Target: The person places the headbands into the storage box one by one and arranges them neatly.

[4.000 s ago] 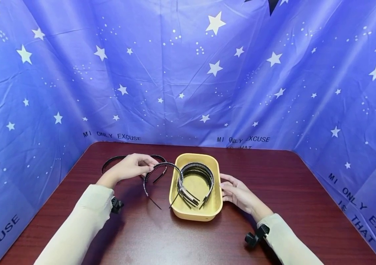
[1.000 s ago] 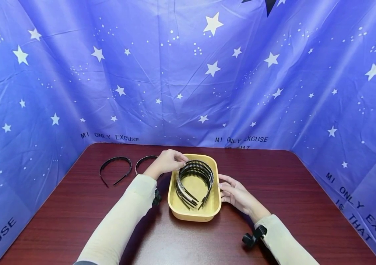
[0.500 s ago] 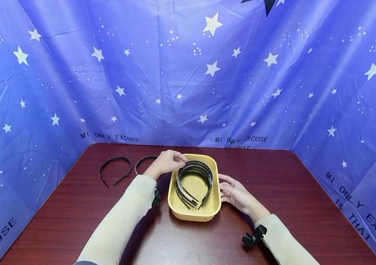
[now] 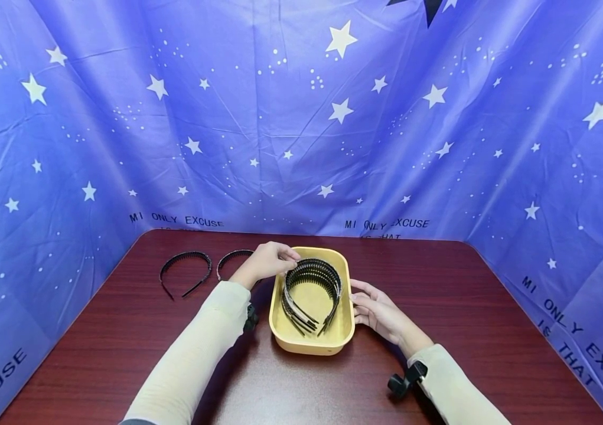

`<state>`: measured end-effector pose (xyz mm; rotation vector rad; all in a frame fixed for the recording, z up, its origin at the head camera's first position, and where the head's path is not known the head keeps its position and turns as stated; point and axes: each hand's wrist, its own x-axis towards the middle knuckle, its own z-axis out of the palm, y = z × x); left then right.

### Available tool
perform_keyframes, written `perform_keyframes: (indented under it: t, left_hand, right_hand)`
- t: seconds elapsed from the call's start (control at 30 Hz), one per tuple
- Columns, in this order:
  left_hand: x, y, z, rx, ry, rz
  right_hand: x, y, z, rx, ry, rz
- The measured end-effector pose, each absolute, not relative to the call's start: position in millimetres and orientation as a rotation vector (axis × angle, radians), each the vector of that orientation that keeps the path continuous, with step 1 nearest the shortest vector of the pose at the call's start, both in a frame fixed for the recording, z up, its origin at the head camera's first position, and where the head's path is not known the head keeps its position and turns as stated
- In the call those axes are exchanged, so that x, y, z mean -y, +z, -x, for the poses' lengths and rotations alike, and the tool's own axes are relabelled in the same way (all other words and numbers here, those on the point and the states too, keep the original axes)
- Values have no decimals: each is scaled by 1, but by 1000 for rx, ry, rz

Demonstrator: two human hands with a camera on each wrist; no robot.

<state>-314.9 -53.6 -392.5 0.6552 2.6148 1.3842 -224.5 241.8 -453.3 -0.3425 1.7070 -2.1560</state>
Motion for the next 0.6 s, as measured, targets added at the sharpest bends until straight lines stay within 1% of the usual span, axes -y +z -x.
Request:
perform_keyframes:
  t: [0.3,0.6]
  left_hand:
    - [55,-393,314,-2605,1398,-654]
    - [60,-390,313,-2532,1493,-575]
  right_hand:
    - [-242,-453,225,-1721,-2149,329]
    - [-242,-454,225,-1721,-2149,331]
